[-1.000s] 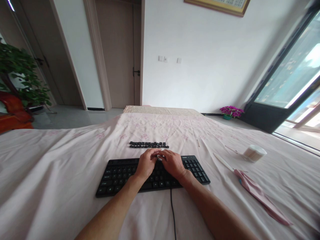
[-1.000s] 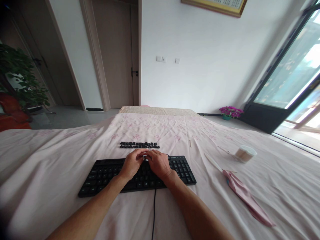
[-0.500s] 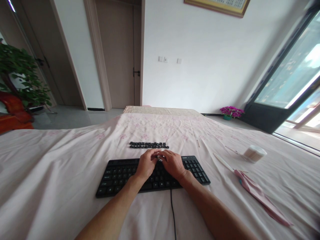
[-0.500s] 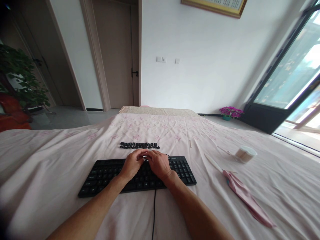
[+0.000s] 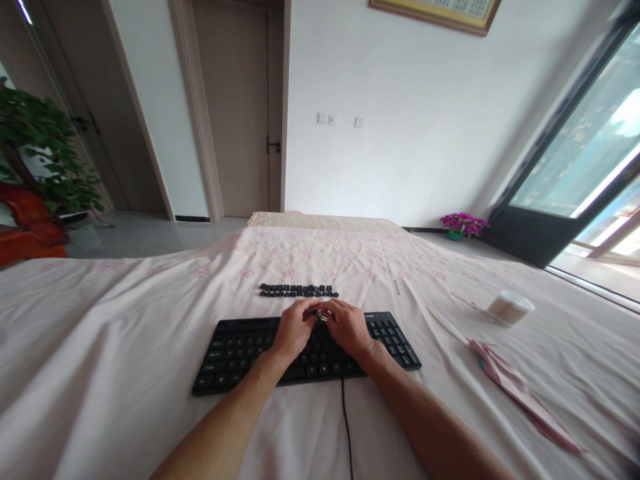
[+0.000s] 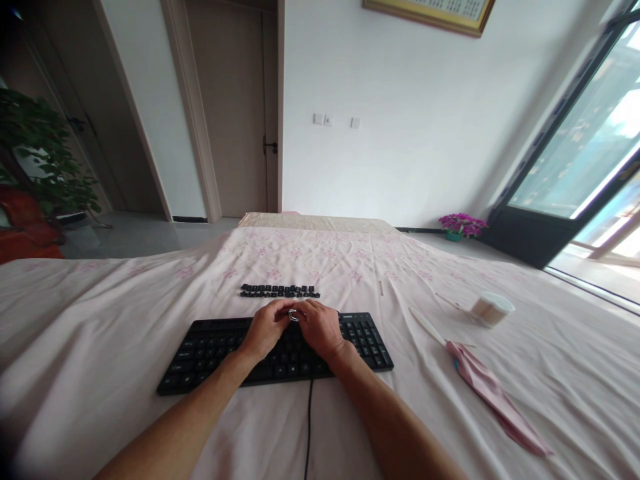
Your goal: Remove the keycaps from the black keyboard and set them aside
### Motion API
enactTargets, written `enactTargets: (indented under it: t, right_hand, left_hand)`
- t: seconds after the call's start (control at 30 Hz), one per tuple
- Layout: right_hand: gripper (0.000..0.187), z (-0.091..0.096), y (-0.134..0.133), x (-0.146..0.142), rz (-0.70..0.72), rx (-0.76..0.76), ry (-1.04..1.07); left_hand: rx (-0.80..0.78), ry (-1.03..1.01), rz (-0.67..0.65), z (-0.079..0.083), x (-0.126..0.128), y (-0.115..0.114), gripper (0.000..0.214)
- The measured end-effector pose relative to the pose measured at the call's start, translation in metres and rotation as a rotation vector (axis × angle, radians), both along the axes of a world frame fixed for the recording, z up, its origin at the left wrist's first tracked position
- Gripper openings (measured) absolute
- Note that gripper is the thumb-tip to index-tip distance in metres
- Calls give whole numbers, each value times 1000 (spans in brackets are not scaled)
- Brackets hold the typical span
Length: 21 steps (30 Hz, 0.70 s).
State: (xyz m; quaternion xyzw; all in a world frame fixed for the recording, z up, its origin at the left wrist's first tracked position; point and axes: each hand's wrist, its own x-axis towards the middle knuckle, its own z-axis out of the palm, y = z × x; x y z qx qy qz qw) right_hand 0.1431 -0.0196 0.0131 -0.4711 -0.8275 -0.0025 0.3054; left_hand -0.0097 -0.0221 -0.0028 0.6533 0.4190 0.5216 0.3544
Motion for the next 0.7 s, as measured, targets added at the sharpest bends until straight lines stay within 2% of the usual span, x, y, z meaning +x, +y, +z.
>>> enactTargets:
  t: [0.7]
  right_hand:
    - [13, 1, -1, 0, 15, -22, -5]
  left_hand:
    - [17, 58, 13, 2, 0, -1, 37]
